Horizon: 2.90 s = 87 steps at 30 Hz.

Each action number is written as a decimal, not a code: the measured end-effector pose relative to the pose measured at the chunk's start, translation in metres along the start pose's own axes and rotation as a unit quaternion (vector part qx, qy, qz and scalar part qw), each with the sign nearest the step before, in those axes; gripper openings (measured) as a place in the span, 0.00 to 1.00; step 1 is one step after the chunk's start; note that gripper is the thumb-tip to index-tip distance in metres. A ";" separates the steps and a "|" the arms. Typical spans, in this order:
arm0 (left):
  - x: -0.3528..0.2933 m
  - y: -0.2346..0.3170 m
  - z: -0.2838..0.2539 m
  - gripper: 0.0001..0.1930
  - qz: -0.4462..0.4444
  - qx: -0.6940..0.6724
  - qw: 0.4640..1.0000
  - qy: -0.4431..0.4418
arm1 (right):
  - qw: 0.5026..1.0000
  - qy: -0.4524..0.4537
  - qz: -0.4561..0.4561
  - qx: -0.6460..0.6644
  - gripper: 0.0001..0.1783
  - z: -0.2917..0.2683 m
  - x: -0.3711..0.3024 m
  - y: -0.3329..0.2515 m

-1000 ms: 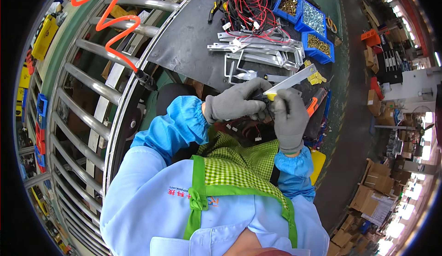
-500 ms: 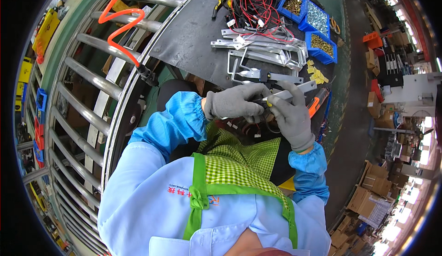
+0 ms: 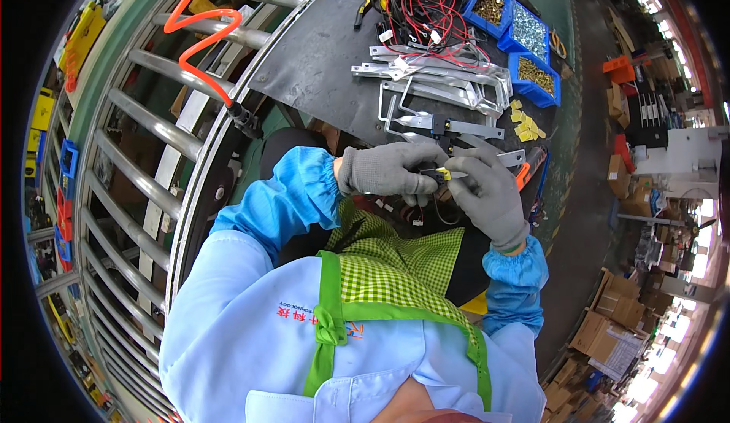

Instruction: Assembling components onto metal strips using screws and an electric screwdriver at a factory workstation.

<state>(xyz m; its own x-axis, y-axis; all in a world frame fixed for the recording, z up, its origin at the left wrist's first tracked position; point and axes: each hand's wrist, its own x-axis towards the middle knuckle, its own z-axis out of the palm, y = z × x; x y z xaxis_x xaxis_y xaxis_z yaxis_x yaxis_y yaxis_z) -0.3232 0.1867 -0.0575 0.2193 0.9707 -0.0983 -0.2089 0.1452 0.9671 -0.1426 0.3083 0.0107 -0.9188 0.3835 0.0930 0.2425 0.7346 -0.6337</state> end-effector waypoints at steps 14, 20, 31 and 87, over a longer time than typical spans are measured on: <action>0.008 -0.016 0.004 0.25 -0.017 -0.111 0.994 0.008 | 0.999 -0.038 -0.020 -0.005 0.18 -0.003 0.007 0.016; 0.009 -0.016 -0.016 0.19 -0.016 -0.157 0.985 0.065 | 0.977 0.053 0.100 0.182 0.31 -0.076 0.042 0.052; 0.033 0.005 -0.025 0.19 0.006 -0.098 0.995 0.016 | 0.884 0.050 0.342 -0.316 0.23 -0.128 0.164 0.270; 0.062 0.000 0.009 0.19 0.053 -0.068 0.994 0.070 | 0.902 0.406 0.027 0.144 0.09 -0.084 -0.033 0.063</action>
<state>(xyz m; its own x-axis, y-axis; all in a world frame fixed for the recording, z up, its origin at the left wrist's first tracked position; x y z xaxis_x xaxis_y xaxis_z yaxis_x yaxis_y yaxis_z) -0.3011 0.2450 -0.0616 0.0573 0.9976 -0.0380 -0.3532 0.0558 0.9339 -0.0705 0.3893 0.0322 -0.3495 0.7835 0.5138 0.0811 0.5716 -0.8165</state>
